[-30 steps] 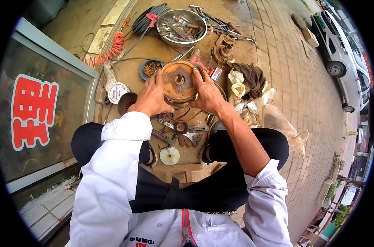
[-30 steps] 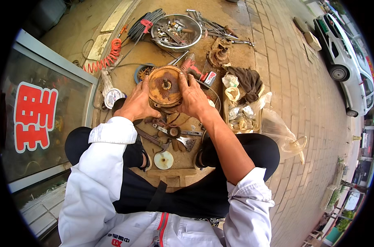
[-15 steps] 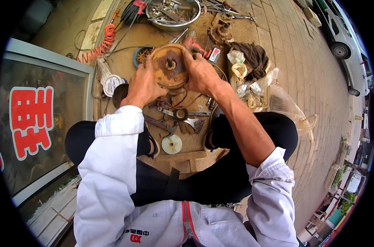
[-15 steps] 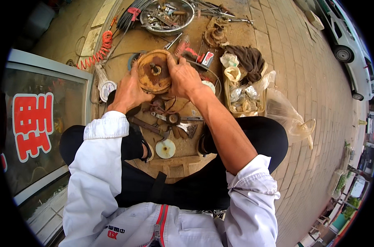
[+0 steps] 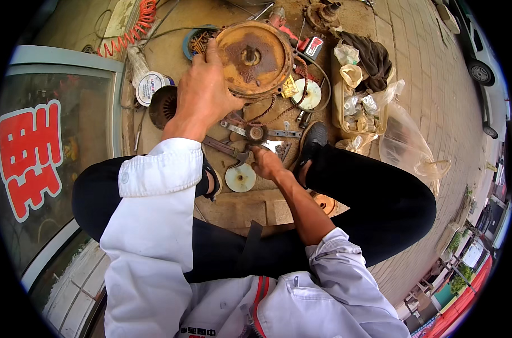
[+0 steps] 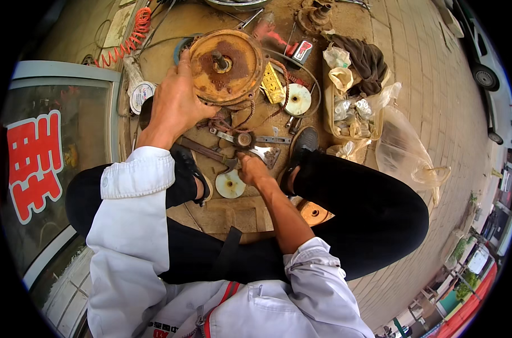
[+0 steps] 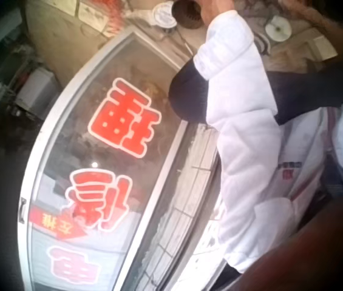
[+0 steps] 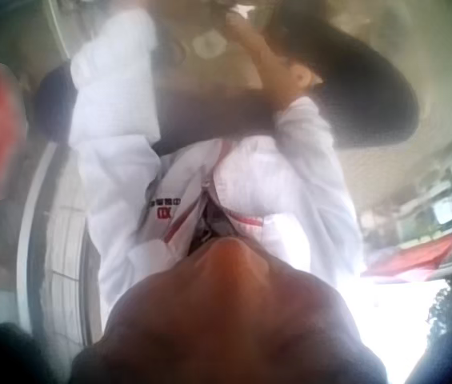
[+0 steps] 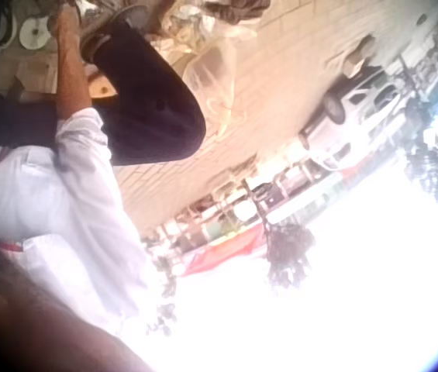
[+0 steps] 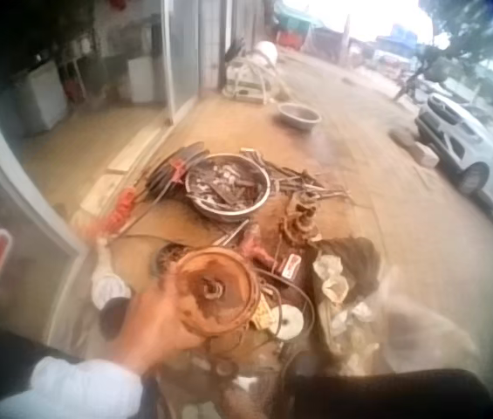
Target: The person sits on the ground and works on a circular metal part, using a hammer and other tools to adjust and clean it. They repeatedly pick up and place down various components, including a white disc and a rusty metal piece, while handling tools like a hammer and a wrench.
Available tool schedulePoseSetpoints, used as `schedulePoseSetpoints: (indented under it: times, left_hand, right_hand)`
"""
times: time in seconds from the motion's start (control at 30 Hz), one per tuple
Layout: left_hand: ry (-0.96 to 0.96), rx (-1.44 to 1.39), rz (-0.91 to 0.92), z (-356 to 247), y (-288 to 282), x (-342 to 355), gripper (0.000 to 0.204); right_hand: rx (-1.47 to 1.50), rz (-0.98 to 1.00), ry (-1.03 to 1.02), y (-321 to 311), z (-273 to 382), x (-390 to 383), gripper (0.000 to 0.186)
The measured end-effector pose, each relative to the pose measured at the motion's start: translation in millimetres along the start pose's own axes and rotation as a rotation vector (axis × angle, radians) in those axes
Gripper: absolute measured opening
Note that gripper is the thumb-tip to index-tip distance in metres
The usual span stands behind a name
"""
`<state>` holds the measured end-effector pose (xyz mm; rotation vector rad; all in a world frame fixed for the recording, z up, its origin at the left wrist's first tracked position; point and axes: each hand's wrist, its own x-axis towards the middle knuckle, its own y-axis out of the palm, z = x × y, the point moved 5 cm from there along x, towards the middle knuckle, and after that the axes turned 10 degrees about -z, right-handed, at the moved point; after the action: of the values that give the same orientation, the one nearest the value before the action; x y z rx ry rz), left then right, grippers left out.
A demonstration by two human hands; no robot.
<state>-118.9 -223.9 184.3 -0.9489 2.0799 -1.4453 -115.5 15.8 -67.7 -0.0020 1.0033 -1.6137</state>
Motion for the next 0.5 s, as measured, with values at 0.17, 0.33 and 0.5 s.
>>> schedulePoseSetpoints:
  times: [0.17, 0.33, 0.5]
  left_hand:
    - [0.012, -0.024, -0.02, 1, 1, -1, 0.122]
    - [0.042, -0.021, -0.041, 4, 4, -5, 0.124]
    - [0.071, 0.025, -0.055, 2, -2, -6, 0.122]
  right_hand:
    - [0.503, 0.249, 0.355, 77, 52, 42, 0.082]
    - [0.876, 0.169, 0.625, 100, 55, 55, 0.085]
    - [1.252, 0.012, 0.94, 55, 74, 23, 0.052]
